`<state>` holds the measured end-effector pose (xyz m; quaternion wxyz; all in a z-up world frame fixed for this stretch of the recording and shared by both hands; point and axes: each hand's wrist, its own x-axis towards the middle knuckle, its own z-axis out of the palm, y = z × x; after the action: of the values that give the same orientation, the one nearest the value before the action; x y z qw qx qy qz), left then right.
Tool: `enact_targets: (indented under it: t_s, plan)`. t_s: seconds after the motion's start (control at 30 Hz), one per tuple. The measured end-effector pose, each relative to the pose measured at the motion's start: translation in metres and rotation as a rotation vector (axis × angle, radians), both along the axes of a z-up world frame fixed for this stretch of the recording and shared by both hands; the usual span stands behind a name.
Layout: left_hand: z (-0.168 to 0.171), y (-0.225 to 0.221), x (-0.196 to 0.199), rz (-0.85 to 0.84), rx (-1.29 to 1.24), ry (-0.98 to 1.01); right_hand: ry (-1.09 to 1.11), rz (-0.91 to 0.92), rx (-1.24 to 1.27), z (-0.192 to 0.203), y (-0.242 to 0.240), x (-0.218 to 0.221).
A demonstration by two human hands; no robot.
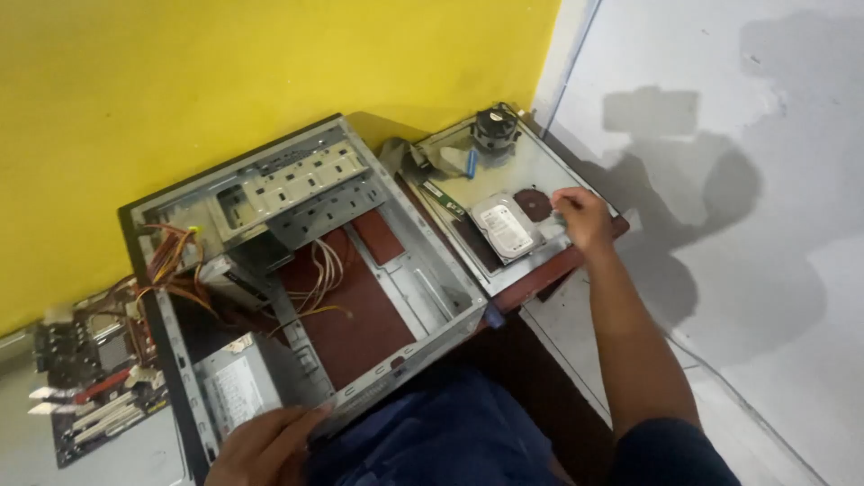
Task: Disassembling a desktop computer by removing the motherboard and CPU cooling fan from the case.
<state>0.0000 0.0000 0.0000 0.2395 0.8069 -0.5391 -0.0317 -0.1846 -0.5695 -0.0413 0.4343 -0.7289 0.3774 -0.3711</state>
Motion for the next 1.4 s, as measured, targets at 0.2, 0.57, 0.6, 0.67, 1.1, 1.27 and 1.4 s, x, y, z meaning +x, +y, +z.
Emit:
enact_targets:
  t_s: [0.2,0.57,0.6,0.67,1.1,1.27,1.4]
  plan:
    - [-0.023,0.001,0.01,-0.003,-0.003,-0.038,0.007,-0.123,0.079,-0.004,-0.007,-0.034]
    - [0.019,-0.043,0.018,0.809,0.484,0.93,-0.118,-0.206,0.114,-0.012,0.006,-0.041]
    - [0.018,-0.041,0.017,0.802,0.432,0.928,-0.15,-0.207,0.124,-0.014,0.005,-0.041]
    - [-0.017,-0.009,0.022,0.413,0.369,0.515,-0.189,-0.212,0.156,-0.008,0.008,-0.042]
    - [-0.011,-0.003,0.005,-0.016,-0.042,-0.063,0.106,-0.082,0.002,-0.01,0.015,-0.033]
    - [-0.016,-0.002,0.001,0.057,-0.002,-0.084,0.307,0.003,-0.219,-0.02,0.001,-0.022]
    - [-0.007,0.001,-0.001,0.063,0.086,-0.021,0.381,0.09,-0.177,-0.021,-0.005,-0.012]
